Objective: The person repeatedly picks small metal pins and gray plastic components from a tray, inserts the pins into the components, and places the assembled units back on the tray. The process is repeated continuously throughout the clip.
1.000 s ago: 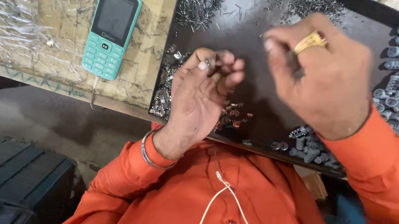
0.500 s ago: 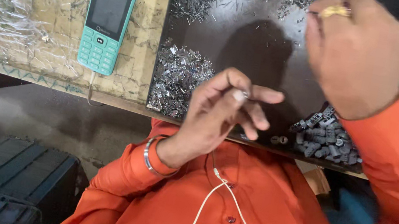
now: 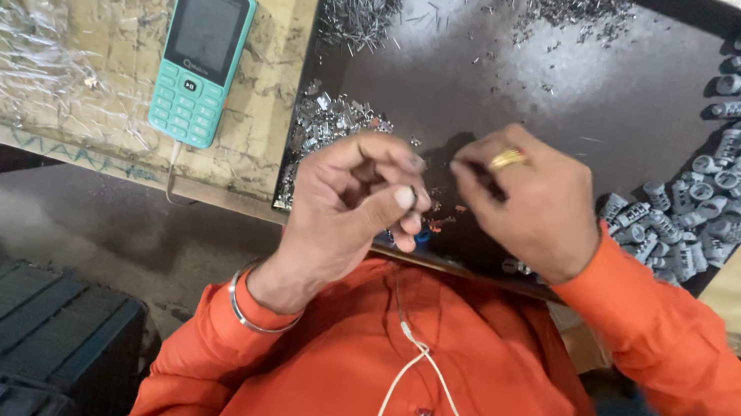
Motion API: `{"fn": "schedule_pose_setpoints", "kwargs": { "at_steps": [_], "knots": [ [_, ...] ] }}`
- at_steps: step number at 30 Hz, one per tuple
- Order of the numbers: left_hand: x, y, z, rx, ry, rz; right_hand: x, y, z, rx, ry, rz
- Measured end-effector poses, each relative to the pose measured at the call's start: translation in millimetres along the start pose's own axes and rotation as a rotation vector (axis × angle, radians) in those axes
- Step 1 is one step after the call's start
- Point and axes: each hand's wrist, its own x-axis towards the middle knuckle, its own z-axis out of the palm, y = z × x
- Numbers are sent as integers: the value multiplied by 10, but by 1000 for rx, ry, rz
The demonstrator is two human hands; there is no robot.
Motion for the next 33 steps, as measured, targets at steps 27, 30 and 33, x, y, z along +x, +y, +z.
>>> {"fn": "schedule_pose_setpoints", "kwargs": {
  "at_steps": [27, 30, 33],
  "knots": [
    [120, -57, 83, 121, -219, -211, -706, 68, 174, 807, 113, 75],
    [119, -85, 135, 133, -237, -174, -666, 55, 133, 763, 139, 53],
    [93, -139, 174, 117, -221, -176, -583, -88, 114, 624, 224, 5]
  ]
}}
